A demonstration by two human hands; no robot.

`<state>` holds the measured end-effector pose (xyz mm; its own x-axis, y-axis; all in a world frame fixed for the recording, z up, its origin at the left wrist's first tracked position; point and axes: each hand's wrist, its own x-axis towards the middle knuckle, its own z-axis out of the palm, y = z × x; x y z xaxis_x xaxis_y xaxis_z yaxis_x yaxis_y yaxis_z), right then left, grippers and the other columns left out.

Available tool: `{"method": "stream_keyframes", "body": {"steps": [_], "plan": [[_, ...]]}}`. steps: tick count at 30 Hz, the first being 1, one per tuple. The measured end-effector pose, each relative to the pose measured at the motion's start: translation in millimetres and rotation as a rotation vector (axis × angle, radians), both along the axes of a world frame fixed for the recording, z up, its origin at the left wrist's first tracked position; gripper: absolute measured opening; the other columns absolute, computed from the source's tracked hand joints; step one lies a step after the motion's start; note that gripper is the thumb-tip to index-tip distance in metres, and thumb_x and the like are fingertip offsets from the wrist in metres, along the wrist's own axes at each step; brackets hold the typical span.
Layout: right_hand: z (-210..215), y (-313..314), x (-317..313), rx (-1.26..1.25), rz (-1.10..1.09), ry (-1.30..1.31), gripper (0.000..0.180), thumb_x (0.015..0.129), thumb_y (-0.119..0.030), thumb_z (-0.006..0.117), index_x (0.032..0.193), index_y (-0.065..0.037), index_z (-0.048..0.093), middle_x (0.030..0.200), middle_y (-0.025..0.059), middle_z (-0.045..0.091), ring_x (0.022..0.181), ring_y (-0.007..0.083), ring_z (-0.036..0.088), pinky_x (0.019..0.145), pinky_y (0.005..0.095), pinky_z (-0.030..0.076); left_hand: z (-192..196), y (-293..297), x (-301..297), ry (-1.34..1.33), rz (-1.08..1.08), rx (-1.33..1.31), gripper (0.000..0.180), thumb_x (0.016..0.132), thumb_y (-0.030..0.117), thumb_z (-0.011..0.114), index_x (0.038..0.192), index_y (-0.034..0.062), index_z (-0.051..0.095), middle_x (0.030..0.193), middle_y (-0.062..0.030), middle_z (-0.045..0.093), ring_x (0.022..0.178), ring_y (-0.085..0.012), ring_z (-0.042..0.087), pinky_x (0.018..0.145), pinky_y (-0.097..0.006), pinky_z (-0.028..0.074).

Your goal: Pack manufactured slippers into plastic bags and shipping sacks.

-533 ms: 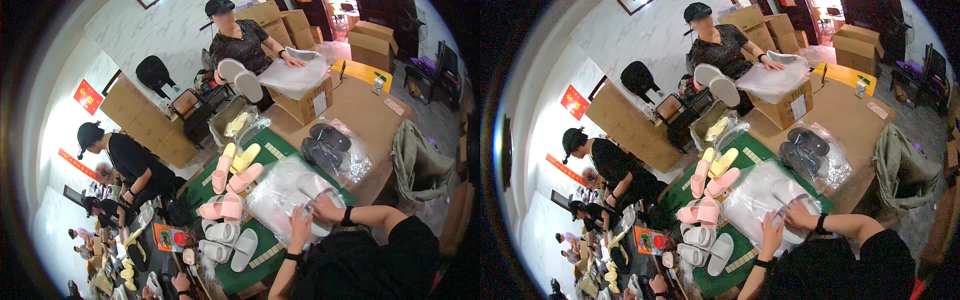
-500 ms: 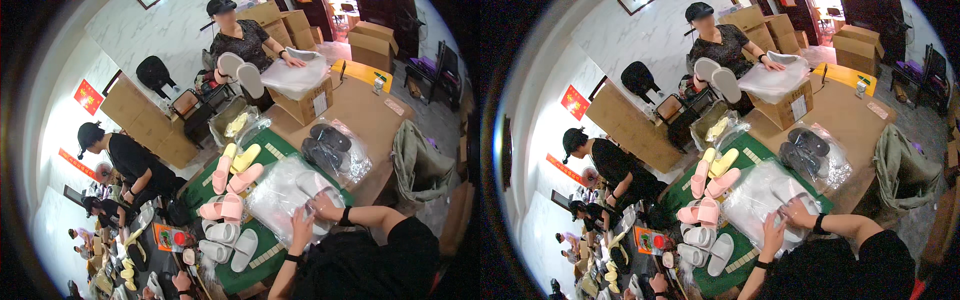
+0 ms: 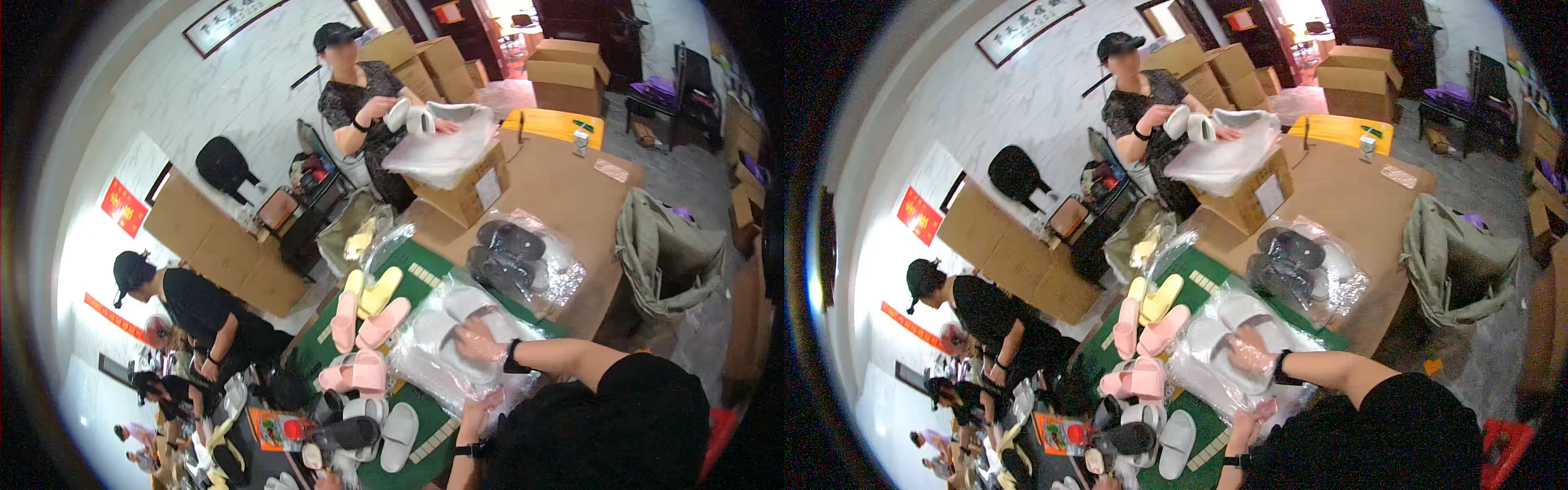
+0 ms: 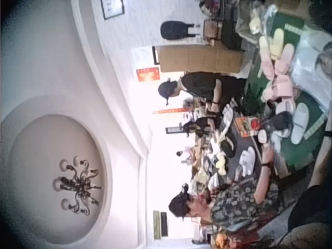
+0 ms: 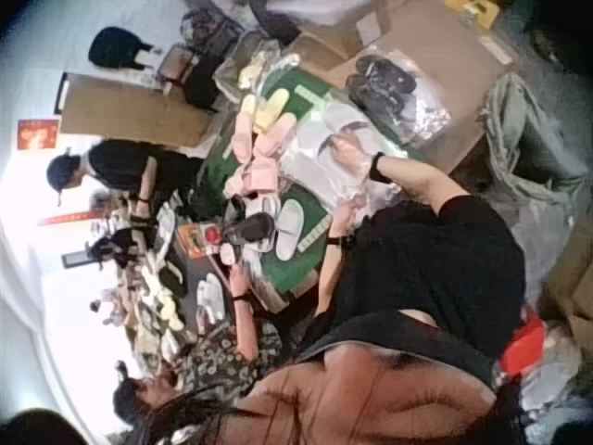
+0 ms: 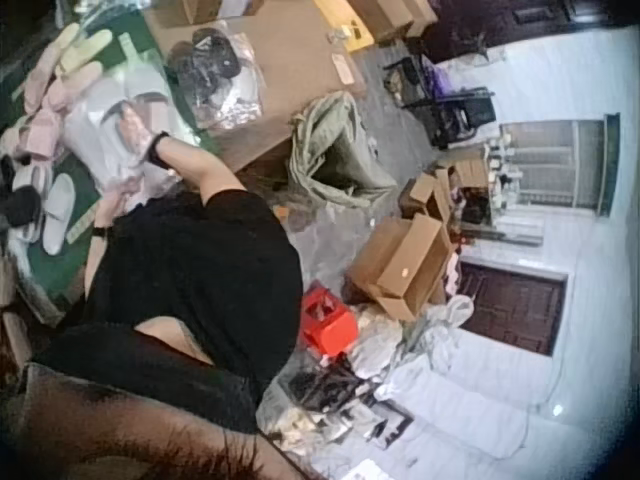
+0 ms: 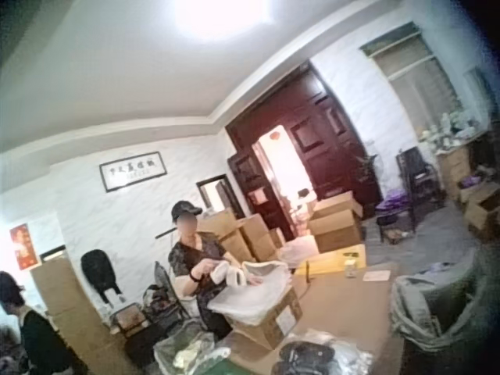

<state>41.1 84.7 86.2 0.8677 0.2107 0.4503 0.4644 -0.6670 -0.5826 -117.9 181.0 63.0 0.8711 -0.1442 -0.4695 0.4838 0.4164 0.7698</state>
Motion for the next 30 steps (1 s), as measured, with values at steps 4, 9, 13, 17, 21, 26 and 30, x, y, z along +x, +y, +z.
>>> {"method": "stream_keyframes", "body": {"steps": [4,9,13,17,21,26,30], "plan": [[11.5,10.3,8.3,-0.239,0.33,0.329,0.019,0.062,-0.016,0.056,0.077,-0.005,0.061,0.077,0.0192,0.057,0.073,0.036,0.056,0.059,0.0443,0.044,-13.7,0.0,-3.3,0.184,-0.282,-0.111,0.057,0.082,-0.005,0.045,0.13,-0.0046,0.015,0.119,-0.0283,0.041,0.102,-0.0315,0.053,0.088,-0.036,0.045],[1.3,-20.1,-38.2,-0.347,0.789,0.126,0.019,0.067,-0.024,0.055,0.068,-0.005,0.06,0.065,0.0154,0.06,0.061,0.0333,0.059,0.053,0.043,0.047,4.1,9.1,4.1,0.08,-0.043,-0.188,0.045,0.083,-0.003,0.043,0.125,-0.0028,0.028,0.117,-0.0235,0.047,0.102,-0.0321,0.053,0.088,-0.039,0.045],[83.8,-73.5,-74.4,-0.156,0.869,-0.386,0.057,0.071,-0.028,0.056,0.125,-0.017,0.042,0.128,0.0166,0.039,0.112,0.0303,0.045,0.092,0.0473,0.035,-12.2,21.0,4.3,0.085,0.026,-0.191,0.033,0.081,-0.003,0.044,0.114,-0.0033,0.042,0.112,-0.0179,0.051,0.099,-0.0269,0.055,0.085,-0.036,0.047],[90.0,-93.9,-63.2,-0.533,0.868,-0.245,0.076,0.073,-0.026,0.055,0.138,-0.026,0.013,0.141,0.0111,0.016,0.124,0.03,0.03,0.101,0.0491,0.02,34.9,8.4,9.3,0.153,-0.254,-0.037,0.03,0.08,-0.002,0.048,0.11,-0.0031,0.046,0.109,-0.0142,0.053,0.098,-0.0226,0.054,0.086,-0.033,0.046],[52.5,-79.9,-47.1,-0.56,0.733,-0.318,0.074,0.073,-0.017,0.057,0.136,-0.03,0.019,0.133,0.0126,0.03,0.107,0.0312,0.047,0.086,0.0422,0.038,44.2,-1.6,16.2,-0.108,-0.297,0.299,0.029,0.077,-0.001,0.053,0.107,-0.0018,0.051,0.107,-0.0115,0.054,0.101,-0.0172,0.049,0.09,-0.029,0.037],[46.1,-78.8,-4.0,-0.479,0.651,-0.044,0.034,0.078,-0.014,0.048,0.111,-0.018,0.044,0.091,0.0111,0.05,0.074,0.0298,0.057,0.062,0.0409,0.044,65.5,-30.4,21.6,-0.238,-0.068,0.229,0.037,0.077,-0.001,0.054,0.113,0.0008,0.049,0.114,-0.0133,0.05,0.108,-0.0193,0.045,0.091,-0.029,0.036],[109.0,-79.0,52.6,-0.265,0.516,-0.158,0.01,0.077,-0.012,0.047,0.086,-0.01,0.05,0.082,0.0119,0.05,0.069,0.0297,0.056,0.055,0.0407,0.045,-12.6,3.5,11.8,-0.365,-0.232,0.808,0.05,0.077,0.015,0.059,0.123,0.0072,0.041,0.12,-0.0158,0.046,0.113,-0.0291,0.043,0.09,-0.036,0.039]]}}
